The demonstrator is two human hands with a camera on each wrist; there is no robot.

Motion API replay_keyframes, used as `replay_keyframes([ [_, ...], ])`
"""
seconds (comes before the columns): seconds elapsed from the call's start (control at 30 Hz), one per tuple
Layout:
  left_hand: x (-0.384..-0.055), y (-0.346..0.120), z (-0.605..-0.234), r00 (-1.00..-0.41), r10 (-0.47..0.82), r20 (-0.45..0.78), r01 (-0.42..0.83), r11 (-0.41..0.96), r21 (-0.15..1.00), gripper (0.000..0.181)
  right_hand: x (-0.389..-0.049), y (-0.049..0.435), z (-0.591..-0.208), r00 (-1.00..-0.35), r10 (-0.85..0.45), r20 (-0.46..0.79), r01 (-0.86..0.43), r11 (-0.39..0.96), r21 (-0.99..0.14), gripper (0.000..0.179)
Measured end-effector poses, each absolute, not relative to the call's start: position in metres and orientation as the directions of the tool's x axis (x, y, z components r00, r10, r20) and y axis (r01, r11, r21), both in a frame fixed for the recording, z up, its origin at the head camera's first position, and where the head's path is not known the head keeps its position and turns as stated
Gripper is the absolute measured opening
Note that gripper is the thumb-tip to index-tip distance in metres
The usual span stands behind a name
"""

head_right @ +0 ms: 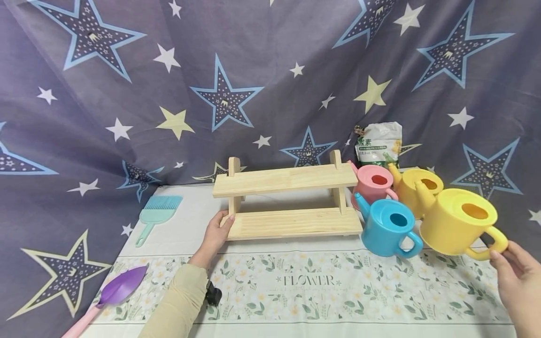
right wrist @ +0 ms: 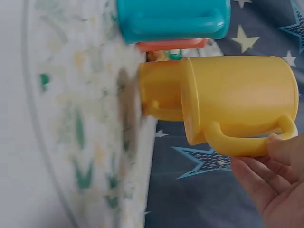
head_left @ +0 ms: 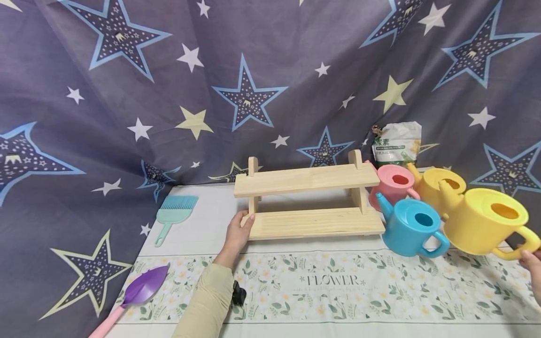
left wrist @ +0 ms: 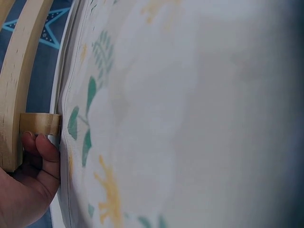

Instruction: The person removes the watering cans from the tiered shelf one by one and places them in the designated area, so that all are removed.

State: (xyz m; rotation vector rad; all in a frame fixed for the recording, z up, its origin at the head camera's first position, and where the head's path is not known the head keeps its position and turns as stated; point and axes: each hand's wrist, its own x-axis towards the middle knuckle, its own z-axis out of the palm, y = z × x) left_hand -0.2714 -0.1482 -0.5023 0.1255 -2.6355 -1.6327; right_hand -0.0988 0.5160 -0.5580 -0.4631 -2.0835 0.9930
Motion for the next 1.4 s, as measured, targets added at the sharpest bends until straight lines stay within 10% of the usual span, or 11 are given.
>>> replay_keyframes([
  [0.3, -0.269, -0.148, -0.499, -0.995, -0.082, -0.065, -0.093, 0.413, 0.906, 0.044, -0.089, 0.471, -0.535, -0.659, 0.527, 0.537, -0.017, 0.703, -0.711, 0.035],
  [0.83, -0.267, -0.149, -0.498, -0.992, -0.095, -0.082, -0.115, 0.421, 0.9, 0.046, -0.093, 0.466, -0.54, -0.741, 0.615, 0.271, 0.281, 0.65, -0.707, 0.041],
  [1.17, -0.269, -0.152, -0.496, -0.994, -0.089, -0.063, -0.097, 0.466, 0.88, 0.048, -0.086, 0.427, -0.506, -0.614, 0.737, 0.283, 0.332, 0.566, -0.755, 0.042],
  [1.4, -0.271, -0.154, -0.491, -0.998, -0.06, 0.018, -0.022, 0.611, 0.792, 0.052, -0.08, 0.344, -0.431, -0.552, 0.69, 0.469, 0.106, 0.616, -0.781, 0.034],
])
